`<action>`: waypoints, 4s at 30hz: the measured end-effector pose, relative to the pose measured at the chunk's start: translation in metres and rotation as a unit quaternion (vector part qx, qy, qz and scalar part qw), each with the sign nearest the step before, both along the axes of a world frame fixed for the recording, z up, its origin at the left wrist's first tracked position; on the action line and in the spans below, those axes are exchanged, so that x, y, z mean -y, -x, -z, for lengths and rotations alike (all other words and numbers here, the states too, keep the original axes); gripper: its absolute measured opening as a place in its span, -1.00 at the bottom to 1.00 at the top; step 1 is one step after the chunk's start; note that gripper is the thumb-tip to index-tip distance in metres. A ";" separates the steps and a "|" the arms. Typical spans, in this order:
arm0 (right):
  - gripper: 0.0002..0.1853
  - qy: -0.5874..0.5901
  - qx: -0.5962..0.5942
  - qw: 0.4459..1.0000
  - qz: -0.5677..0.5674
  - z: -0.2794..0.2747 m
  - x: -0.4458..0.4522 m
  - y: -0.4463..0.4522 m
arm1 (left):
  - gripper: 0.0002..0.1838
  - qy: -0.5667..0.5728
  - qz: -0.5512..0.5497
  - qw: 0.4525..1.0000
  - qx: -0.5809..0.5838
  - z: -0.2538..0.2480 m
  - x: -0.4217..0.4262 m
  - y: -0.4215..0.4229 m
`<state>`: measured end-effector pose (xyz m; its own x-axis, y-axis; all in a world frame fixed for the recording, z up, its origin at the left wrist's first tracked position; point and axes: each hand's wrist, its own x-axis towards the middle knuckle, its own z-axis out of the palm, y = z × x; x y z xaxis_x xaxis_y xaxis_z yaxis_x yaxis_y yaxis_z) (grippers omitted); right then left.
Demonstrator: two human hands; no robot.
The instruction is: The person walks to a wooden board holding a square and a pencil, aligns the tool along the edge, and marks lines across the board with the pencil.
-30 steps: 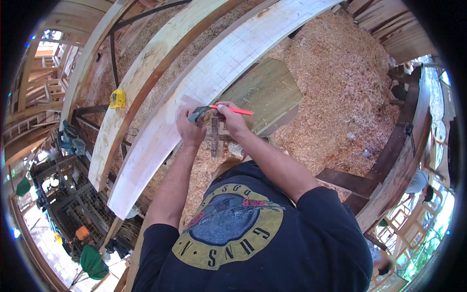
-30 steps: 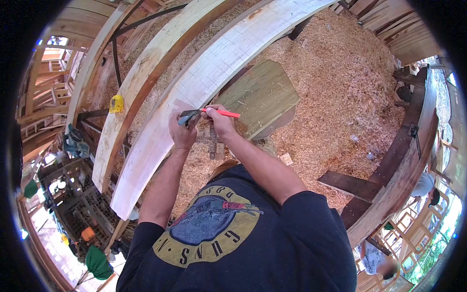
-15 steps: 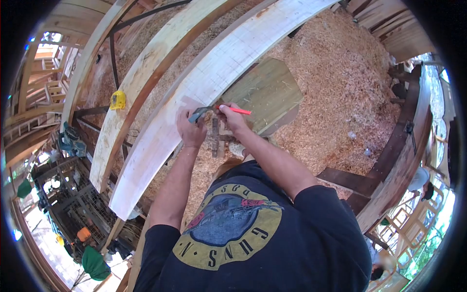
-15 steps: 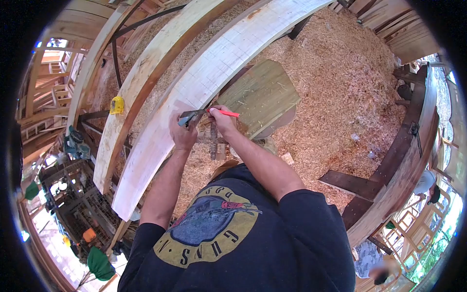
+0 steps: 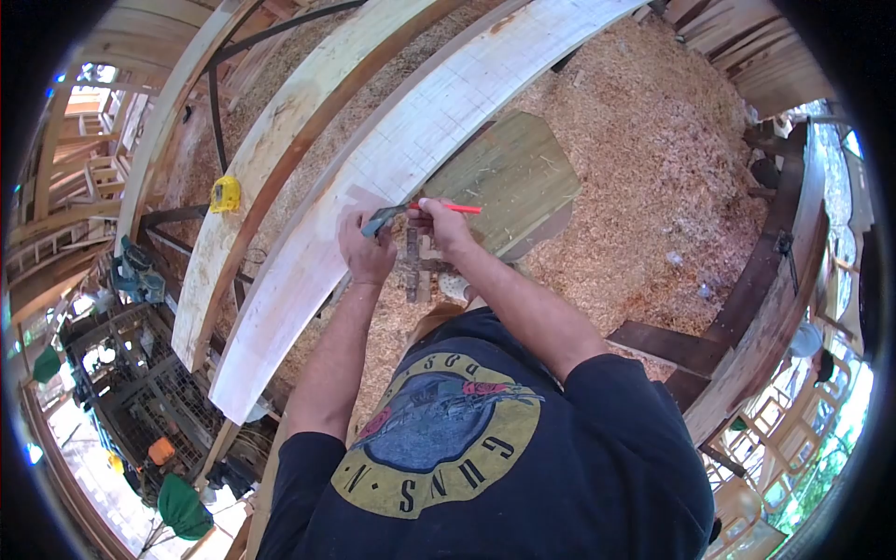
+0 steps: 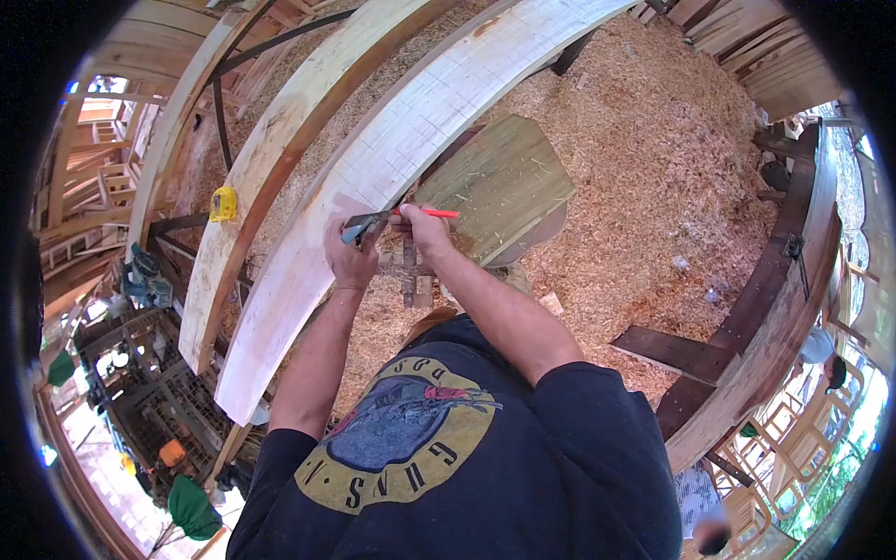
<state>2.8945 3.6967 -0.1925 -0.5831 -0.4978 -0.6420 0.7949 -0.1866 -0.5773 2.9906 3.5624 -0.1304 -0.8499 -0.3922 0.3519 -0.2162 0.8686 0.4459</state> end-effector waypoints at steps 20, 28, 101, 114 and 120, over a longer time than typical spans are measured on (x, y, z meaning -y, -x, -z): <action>-0.78 0.064 0.073 0.994 0.043 -0.021 -0.010 -0.001 | -0.72 0.008 0.009 1.000 0.004 -0.005 -0.001 0.000; -0.73 0.063 0.099 0.992 0.052 -0.014 -0.007 0.001 | -0.76 0.011 0.023 1.000 -0.013 -0.001 0.001 0.001; -0.68 -0.150 -0.047 0.985 -0.067 0.000 -0.109 -0.010 | -0.66 -0.218 -0.023 0.972 0.080 -0.020 0.006 -0.065; -0.71 -0.112 -0.040 0.985 -0.124 0.019 -0.124 0.007 | -0.43 -0.073 0.127 0.989 0.034 -0.121 -0.009 -0.046; -0.67 -0.148 -0.064 0.977 -0.140 0.028 -0.125 0.010 | -0.49 0.001 0.063 0.998 0.012 -0.039 0.029 -0.067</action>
